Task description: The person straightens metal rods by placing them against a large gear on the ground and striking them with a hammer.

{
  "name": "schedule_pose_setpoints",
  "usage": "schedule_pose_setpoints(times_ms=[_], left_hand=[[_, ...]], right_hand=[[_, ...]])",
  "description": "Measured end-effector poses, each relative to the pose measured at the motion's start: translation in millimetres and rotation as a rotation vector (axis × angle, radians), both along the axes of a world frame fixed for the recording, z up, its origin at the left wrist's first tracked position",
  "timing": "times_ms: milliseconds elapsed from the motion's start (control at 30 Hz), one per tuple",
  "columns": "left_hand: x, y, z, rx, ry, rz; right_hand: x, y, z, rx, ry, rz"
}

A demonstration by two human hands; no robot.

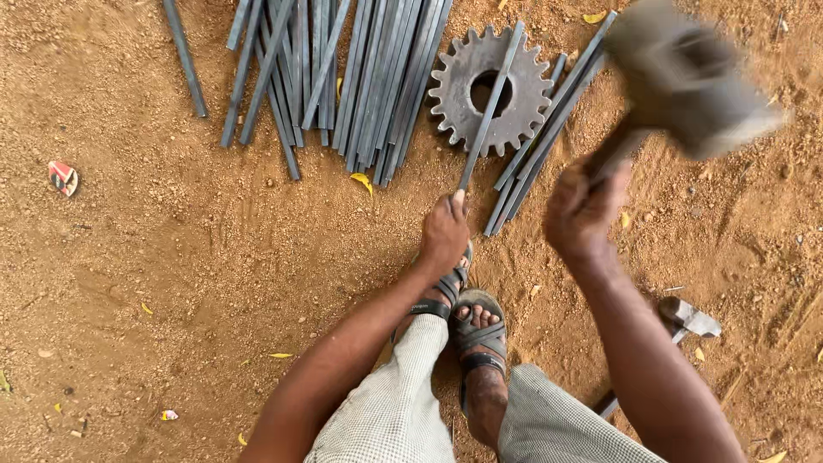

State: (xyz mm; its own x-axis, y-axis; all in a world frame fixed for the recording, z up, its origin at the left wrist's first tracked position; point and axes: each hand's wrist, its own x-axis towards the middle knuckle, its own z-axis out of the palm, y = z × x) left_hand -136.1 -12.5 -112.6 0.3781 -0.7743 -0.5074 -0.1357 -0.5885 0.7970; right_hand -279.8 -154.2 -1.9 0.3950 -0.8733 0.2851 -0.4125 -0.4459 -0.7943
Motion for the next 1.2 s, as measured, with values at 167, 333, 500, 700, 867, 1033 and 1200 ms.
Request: schedule_pose_setpoints(times_ms=[167, 333, 500, 700, 867, 1033, 1200], left_hand=[[-8.6, 8.8, -12.9, -0.034, -0.017, 0.041], [-0.1, 5.0, 2.6, -0.024, 0.285, 0.182], [11.8, 8.4, 81.4, 0.009, 1.164, 0.395], [34.9, -8.1, 183.4, -0.127, 1.378, 0.291], [47.7, -37.2, 218.6, -0.347, 1.49, 0.253], [48.7, -51.4, 225.3, -0.467, 1.548, 0.23], [45.1, -54.4, 221.9, -0.451, 1.46, 0.227]], right_hand=[[14.1, 15.2, -20.1, 0.533, 0.67, -0.136], [-7.9, 24.8, -11.5, 0.616, 0.6, -0.184], [-13.6, 28.0, -25.0, 0.64, 0.63, -0.188], [-10.3, 32.1, -30.0, 0.637, 0.67, -0.176], [-14.0, 32.0, -24.1, 0.649, 0.589, -0.103], [-18.9, 32.4, -29.5, 0.382, 0.714, 0.035], [-25.8, 37.2, -35.0, 0.463, 0.522, -0.054]])
